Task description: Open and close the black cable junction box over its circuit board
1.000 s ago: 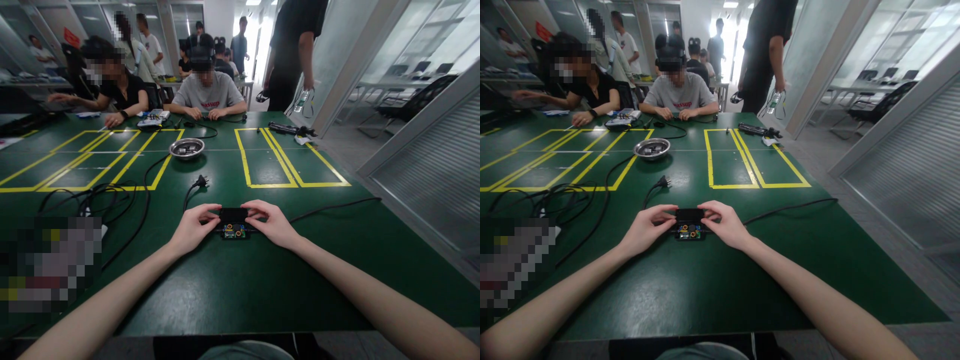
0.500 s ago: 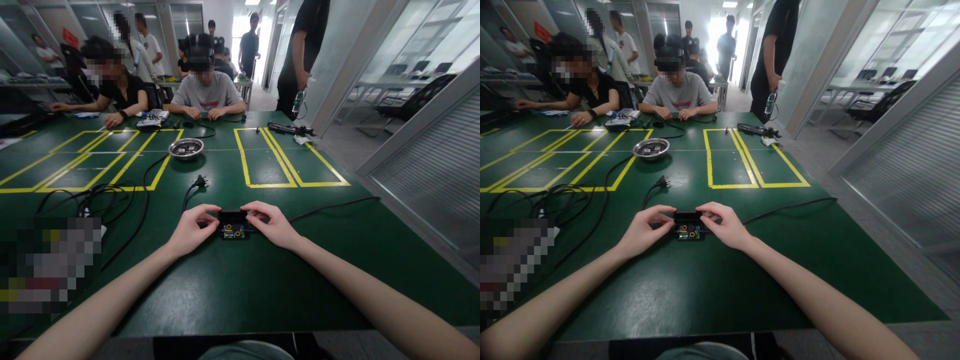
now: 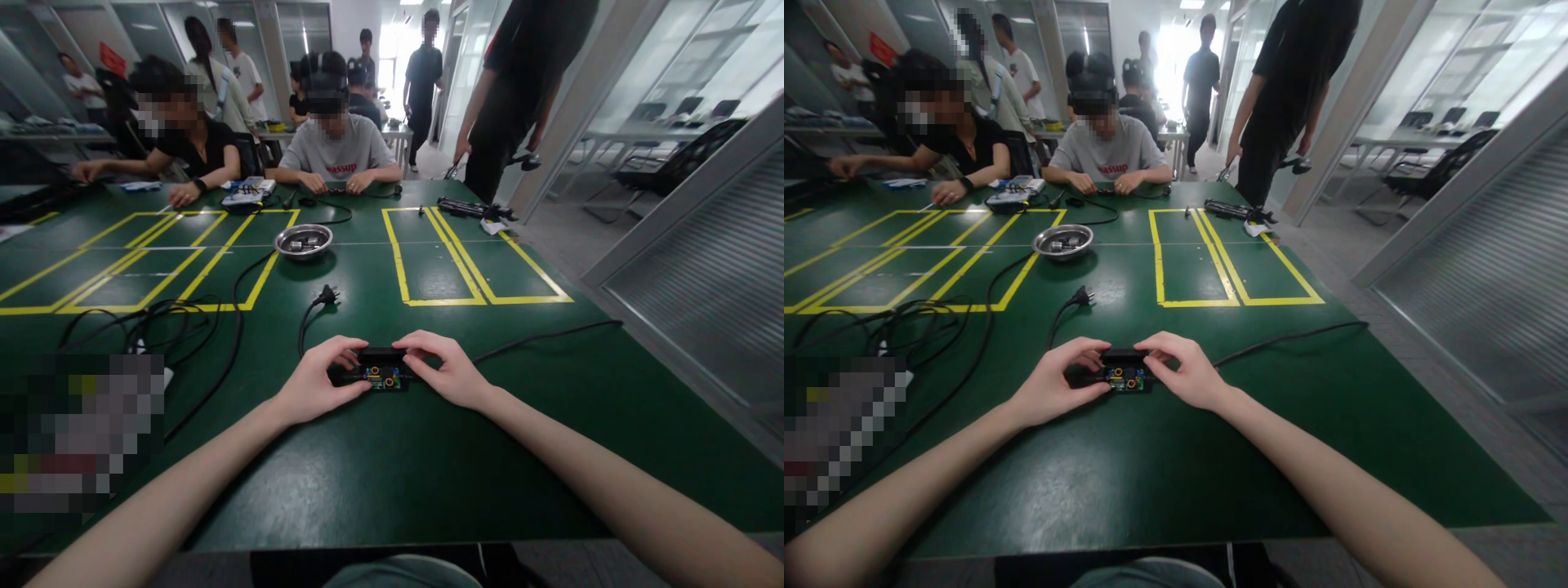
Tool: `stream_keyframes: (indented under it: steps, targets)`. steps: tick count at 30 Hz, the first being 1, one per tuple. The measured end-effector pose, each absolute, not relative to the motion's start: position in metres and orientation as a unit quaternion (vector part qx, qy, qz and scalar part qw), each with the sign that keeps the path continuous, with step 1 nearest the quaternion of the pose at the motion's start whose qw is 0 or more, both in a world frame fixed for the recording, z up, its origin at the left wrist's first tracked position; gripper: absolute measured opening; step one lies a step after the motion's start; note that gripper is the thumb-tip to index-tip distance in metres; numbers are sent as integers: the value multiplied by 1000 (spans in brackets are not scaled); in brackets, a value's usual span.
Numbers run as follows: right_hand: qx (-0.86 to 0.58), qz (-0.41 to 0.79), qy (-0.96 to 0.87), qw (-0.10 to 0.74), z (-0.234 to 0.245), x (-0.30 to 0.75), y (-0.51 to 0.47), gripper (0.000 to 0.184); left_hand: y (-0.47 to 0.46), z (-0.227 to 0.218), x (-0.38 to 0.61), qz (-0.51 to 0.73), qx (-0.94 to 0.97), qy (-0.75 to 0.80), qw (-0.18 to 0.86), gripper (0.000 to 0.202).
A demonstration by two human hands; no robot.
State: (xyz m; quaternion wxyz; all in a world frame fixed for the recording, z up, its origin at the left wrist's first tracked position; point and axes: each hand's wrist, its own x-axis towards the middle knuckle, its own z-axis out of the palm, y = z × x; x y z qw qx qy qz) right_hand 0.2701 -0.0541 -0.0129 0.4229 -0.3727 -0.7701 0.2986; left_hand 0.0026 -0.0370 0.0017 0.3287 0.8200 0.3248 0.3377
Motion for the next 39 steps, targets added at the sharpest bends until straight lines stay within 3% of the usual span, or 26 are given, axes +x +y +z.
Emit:
stream_keyframes:
  steps: [12,19,31,39]
  targets:
    - [-362,285,-788,409,-11,271,-54,24,-38,4,2,272,839,346,319,58]
    - [-317,267,-820,394,-5,273,-57,18,-38,2,2,252,858,349,280,42]
    - [-289,154,-890,318,-2,276,-62,27,-37,4,1,253,876,319,258,25]
    - [-275,121,-901,313,-6,275,-59,39,-38,6,1,248,883,326,228,21]
